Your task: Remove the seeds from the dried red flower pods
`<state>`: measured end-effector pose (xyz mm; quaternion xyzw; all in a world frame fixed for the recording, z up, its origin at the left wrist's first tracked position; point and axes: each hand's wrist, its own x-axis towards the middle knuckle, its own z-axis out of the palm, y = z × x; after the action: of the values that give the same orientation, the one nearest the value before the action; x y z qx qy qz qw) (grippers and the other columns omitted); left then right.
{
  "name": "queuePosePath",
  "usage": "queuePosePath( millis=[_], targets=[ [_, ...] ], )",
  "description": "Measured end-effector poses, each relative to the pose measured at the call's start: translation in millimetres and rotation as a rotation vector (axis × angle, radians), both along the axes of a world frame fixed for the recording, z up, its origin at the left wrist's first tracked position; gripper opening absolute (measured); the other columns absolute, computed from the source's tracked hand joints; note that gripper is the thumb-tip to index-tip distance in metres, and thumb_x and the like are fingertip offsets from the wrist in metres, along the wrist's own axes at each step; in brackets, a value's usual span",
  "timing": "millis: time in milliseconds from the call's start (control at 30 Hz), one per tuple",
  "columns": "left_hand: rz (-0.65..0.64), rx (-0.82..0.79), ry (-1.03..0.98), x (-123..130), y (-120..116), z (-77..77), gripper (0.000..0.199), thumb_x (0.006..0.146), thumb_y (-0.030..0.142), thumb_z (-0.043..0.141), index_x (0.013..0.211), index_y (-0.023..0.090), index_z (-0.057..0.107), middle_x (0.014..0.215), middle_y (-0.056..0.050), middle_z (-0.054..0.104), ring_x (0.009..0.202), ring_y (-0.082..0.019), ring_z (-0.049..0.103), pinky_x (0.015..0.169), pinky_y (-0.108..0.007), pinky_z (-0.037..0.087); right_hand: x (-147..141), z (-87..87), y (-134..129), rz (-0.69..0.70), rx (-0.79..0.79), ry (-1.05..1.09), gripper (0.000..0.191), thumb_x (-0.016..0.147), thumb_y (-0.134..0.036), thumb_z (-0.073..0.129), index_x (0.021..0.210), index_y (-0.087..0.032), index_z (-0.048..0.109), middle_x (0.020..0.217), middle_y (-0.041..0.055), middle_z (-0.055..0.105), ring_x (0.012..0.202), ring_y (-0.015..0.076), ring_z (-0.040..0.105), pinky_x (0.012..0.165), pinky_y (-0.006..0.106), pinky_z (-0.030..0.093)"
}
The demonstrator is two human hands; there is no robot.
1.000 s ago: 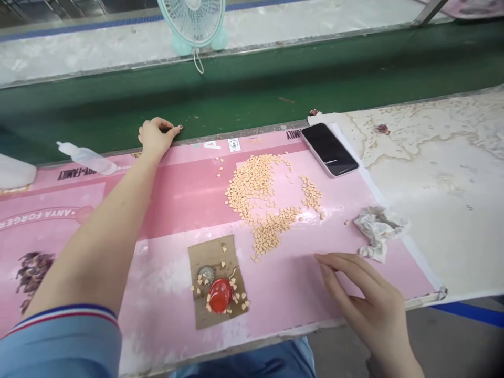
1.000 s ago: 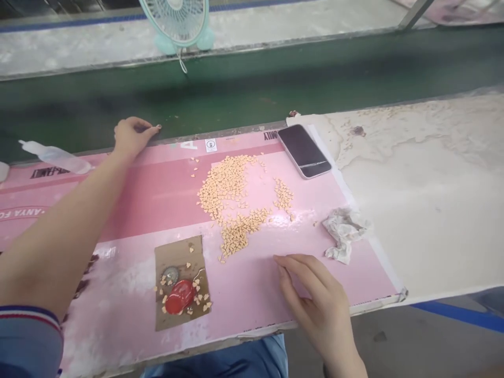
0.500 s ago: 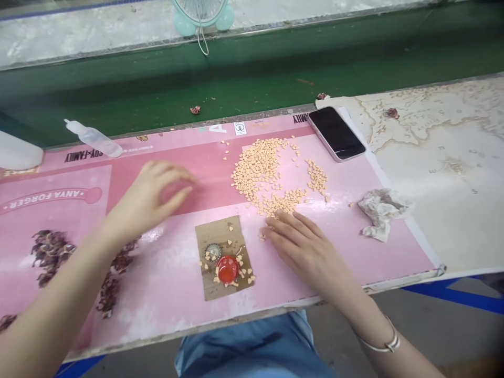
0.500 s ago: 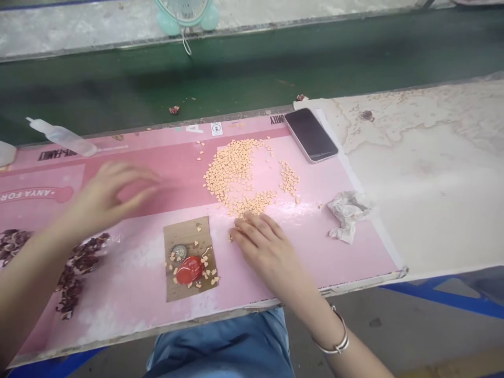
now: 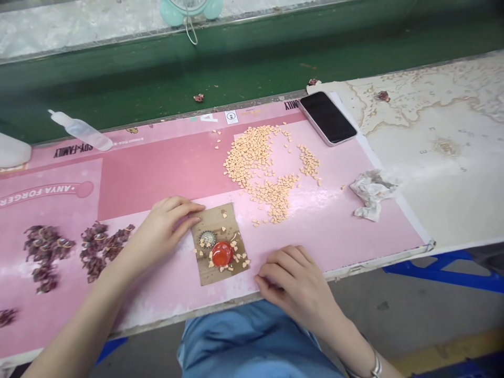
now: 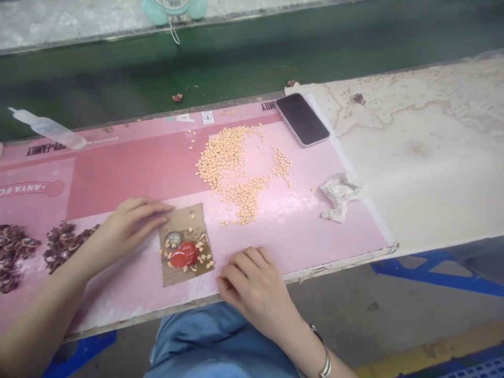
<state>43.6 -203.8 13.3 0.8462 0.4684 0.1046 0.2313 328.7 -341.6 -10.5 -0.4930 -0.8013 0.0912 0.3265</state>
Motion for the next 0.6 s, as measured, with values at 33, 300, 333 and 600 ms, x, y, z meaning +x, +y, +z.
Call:
queuePosePath(
  millis=[33, 300, 333, 600],
  targets=[
    [0.001, -0.003, -0.002, 0.3, -0.1, 0.0, 0.047, 0.107, 0.058, 0.048, 0.117, 0.025, 0.081, 0.106, -0.011, 0.077, 0.100, -0.030, 0.073, 0.096, -0.045, 0.058, -2.9, -2.3, -1.1, -0.019, 0.004, 0.010, 0.022, 0.102, -0.013, 0.061, 0.083, -0.023, 0.063, 0.079, -0.0002, 0.069, 0.076, 0.0172, 0.059, 0.073, 0.031, 0.047],
    [0.061, -0.009, -0.030, 4.5, -4.8, -0.5, 0.044, 0.105, 0.054, 0.051, 0.114, 0.025, 0.082, 0.103, -0.010, 0.077, 0.097, -0.027, 0.072, 0.096, -0.042, 0.058, -10.0, -10.7, 2.0, -0.079, 0.015, 0.019, 0.020, 0.102, -0.012, 0.063, 0.084, -0.022, 0.063, 0.080, 0.0002, 0.070, 0.077, 0.0179, 0.057, 0.073, 0.031, 0.046],
    [0.068, -0.015, -0.034, 4.6, -5.2, -0.7, 0.042, 0.105, 0.053, 0.052, 0.113, 0.024, 0.082, 0.103, -0.009, 0.077, 0.098, -0.027, 0.072, 0.096, -0.042, 0.057, -9.9, -11.0, 2.5, -0.077, 0.014, 0.020, 0.019, 0.102, -0.012, 0.064, 0.085, -0.023, 0.064, 0.080, 0.0002, 0.071, 0.077, 0.0179, 0.058, 0.073, 0.031, 0.046],
    [0.134, -0.055, -0.045, 4.9, -9.3, -1.2, 0.039, 0.102, 0.052, 0.054, 0.111, 0.024, 0.080, 0.108, -0.008, 0.079, 0.103, -0.027, 0.073, 0.097, -0.041, 0.056, -2.5, -8.7, -1.1, -0.046, -0.007, 0.031, 0.014, 0.104, -0.013, 0.063, 0.094, -0.022, 0.066, 0.086, 0.0018, 0.074, 0.080, 0.0175, 0.062, 0.077, 0.031, 0.049]
  ],
)
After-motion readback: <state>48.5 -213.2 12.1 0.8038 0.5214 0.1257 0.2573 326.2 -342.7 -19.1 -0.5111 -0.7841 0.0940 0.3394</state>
